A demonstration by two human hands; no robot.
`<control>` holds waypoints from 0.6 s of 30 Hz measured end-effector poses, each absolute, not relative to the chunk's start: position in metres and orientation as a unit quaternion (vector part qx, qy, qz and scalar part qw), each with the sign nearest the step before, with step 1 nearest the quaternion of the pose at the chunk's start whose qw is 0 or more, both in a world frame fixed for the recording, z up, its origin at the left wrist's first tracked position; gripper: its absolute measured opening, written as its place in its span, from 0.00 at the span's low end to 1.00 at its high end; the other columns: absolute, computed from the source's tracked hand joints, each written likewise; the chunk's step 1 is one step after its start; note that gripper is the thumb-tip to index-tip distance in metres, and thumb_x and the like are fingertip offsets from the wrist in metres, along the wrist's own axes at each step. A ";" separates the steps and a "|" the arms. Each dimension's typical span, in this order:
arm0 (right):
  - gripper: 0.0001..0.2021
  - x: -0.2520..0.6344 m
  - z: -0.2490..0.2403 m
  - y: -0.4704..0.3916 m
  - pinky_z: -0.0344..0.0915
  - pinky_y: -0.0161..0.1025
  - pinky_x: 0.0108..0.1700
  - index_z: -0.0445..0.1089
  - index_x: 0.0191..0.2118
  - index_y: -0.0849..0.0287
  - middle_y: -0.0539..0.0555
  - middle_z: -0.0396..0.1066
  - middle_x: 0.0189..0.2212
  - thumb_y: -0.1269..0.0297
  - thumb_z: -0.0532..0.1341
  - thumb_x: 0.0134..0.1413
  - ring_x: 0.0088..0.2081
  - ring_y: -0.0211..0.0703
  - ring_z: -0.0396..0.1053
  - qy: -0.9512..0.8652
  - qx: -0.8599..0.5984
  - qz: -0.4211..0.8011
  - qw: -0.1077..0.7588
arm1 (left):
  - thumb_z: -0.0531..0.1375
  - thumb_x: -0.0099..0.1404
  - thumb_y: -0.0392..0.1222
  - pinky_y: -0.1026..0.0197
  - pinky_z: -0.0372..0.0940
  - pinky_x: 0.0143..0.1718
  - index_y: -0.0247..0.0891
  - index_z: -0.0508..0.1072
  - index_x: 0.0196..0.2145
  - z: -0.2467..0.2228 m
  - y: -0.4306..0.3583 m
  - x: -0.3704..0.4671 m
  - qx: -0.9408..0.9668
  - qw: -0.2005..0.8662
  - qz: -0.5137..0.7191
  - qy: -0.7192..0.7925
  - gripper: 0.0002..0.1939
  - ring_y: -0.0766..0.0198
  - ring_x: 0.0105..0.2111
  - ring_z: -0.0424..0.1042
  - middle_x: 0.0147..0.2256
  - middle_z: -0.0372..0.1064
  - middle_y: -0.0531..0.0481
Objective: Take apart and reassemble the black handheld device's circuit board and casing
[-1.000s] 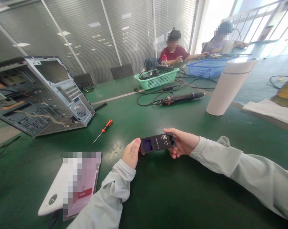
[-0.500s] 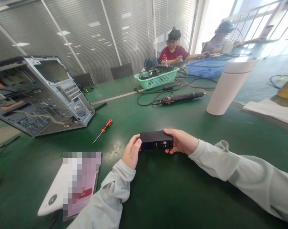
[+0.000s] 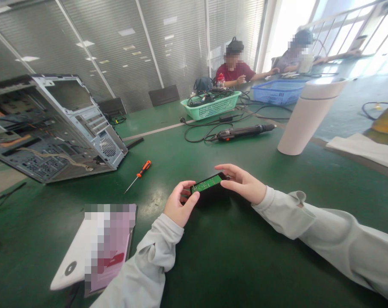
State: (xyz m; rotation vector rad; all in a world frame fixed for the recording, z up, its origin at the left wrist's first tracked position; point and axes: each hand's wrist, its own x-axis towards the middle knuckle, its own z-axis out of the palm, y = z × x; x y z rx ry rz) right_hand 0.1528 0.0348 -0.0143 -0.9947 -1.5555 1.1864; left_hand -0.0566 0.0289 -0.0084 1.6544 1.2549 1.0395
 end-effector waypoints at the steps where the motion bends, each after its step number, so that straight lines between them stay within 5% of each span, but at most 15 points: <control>1: 0.26 0.153 -0.015 0.035 0.63 0.37 0.45 0.56 0.50 0.62 0.56 0.61 0.42 0.58 0.59 0.45 0.41 0.39 0.62 -0.638 -0.399 0.480 0.451 | 0.58 0.53 0.46 0.63 0.64 0.32 0.35 0.69 0.40 -0.008 0.029 -0.057 0.656 0.395 0.410 0.496 0.17 0.64 0.34 0.65 0.35 0.66 0.46; 11: 0.22 0.149 -0.017 0.027 0.61 0.34 0.36 0.60 0.48 0.61 0.54 0.63 0.41 0.64 0.54 0.42 0.38 0.40 0.62 -0.693 -0.419 0.393 0.436 | 0.59 0.52 0.44 0.63 0.66 0.31 0.35 0.68 0.40 -0.009 0.029 -0.057 0.668 0.386 0.405 0.491 0.17 0.62 0.37 0.67 0.38 0.65 0.45; 18: 0.21 0.152 -0.007 0.019 0.61 0.38 0.45 0.61 0.48 0.61 0.55 0.62 0.45 0.68 0.51 0.43 0.45 0.43 0.61 -0.737 -0.422 0.338 0.405 | 0.60 0.53 0.44 0.64 0.66 0.30 0.36 0.69 0.38 -0.008 0.029 -0.059 0.688 0.383 0.393 0.475 0.15 0.61 0.38 0.67 0.38 0.65 0.45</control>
